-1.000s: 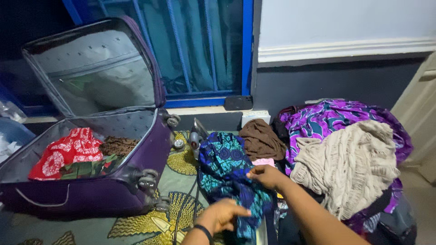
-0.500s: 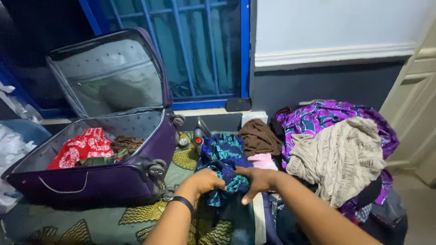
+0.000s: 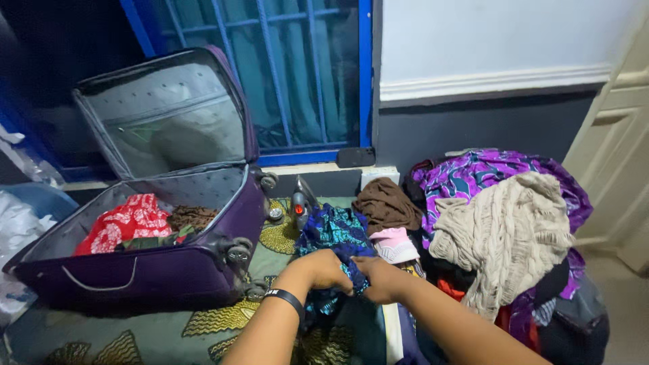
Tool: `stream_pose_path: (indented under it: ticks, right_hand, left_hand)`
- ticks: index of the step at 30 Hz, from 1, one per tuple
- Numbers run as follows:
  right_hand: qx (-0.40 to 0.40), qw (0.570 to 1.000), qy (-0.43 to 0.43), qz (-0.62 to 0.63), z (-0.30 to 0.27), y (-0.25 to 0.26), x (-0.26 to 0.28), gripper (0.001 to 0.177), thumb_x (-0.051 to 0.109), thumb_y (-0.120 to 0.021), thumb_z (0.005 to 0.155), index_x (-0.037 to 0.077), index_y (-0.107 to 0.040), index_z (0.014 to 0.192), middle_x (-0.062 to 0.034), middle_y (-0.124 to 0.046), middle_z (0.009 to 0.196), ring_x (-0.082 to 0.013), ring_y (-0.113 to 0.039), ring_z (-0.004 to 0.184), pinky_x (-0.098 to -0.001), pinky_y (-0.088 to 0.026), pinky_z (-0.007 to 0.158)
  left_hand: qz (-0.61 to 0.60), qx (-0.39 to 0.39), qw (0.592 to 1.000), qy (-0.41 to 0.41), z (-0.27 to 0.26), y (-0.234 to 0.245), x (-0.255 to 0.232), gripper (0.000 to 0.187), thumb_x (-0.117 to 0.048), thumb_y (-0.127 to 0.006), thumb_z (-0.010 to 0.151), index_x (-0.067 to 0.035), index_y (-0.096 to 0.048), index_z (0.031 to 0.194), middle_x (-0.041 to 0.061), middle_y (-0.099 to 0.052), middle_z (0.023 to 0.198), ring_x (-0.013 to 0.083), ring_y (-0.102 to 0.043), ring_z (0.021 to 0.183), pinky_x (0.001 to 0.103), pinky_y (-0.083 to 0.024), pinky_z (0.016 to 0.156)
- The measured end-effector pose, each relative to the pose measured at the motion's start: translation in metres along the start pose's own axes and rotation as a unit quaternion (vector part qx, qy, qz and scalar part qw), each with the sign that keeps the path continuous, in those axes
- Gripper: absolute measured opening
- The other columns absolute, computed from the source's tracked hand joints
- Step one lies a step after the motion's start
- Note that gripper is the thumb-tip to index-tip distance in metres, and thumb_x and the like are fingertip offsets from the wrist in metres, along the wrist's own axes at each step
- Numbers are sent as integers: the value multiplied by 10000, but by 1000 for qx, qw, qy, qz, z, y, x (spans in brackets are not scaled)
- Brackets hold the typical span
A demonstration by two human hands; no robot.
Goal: The person folds clothes including a camouflage shirt, a leopard print top, a blue patterned skirt, and a white knit sweater, then places them one at a time into a suitcase.
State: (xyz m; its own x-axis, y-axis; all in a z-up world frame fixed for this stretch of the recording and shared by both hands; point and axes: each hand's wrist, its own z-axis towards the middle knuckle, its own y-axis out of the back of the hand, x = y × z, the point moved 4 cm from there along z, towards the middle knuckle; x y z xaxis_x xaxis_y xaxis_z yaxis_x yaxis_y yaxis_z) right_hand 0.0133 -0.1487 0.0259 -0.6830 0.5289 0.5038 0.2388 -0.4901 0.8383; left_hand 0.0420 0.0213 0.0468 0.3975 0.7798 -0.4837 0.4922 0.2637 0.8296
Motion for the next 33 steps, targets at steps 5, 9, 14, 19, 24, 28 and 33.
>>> stream_pose_path:
  ticks: [5,9,14,19,24,28,33]
  right_hand:
    - [41,985,-165,2,-19,-20,-23,459,152,-703,773,37,-649,1214,-214,-664,1258,-353,-622,1215,-390,-481,1053]
    - [72,983,-131,102,-17,-7,-3,328,158,-637,844,70,-722,1148,-178,-753,1128,-309,-709,1065,-380,-520,969]
    - [139,957,-207,150,-6,12,4,310,153,-621,827,53,-740,1095,-139,-789,980,-274,-734,894,-383,-566,843]
    - [119,940,-265,180,0,7,-20,410,313,-763,836,94,-690,1176,-90,-748,1030,-189,-692,926,-341,-542,823]
    - [59,908,-366,195,47,32,-59,547,478,-829,758,60,-743,1099,-93,-753,973,-148,-686,894,-309,-541,784]
    - [-2,907,-356,224,119,67,-93,559,469,-843,731,50,-769,1093,-114,-744,987,-207,-632,868,-356,-464,757]
    - [-46,790,-438,427,181,64,-154,565,311,-826,687,-35,-734,1124,-167,-790,996,-294,-751,854,-455,-616,802]
  left_hand:
    - [-360,-13,929,84,6,14,40,607,-641,-826,838,-65,-654,758,23,-635,679,157,-557,632,338,-405,593]
    - [-429,-132,892,54,15,32,56,622,-681,-540,907,-96,-750,886,16,-710,840,147,-634,818,341,-470,763]
    - [-570,-34,819,55,33,0,68,774,-739,-317,906,-111,-760,996,65,-791,1037,177,-700,993,326,-509,926]
    - [-576,-18,811,97,89,-83,145,823,-791,-317,899,-94,-728,1048,86,-757,1039,198,-673,960,349,-496,892]
    - [-733,-21,672,99,149,-161,233,785,-827,-397,937,-99,-630,1117,90,-631,999,253,-582,859,422,-465,784]
    - [-765,-78,618,163,138,-142,247,876,-799,-425,861,-92,-644,1329,114,-723,1189,278,-670,1049,456,-520,945]
    - [-809,-95,558,161,84,-92,219,917,-748,-496,857,-72,-553,1475,113,-684,1359,288,-646,1217,493,-482,1077]
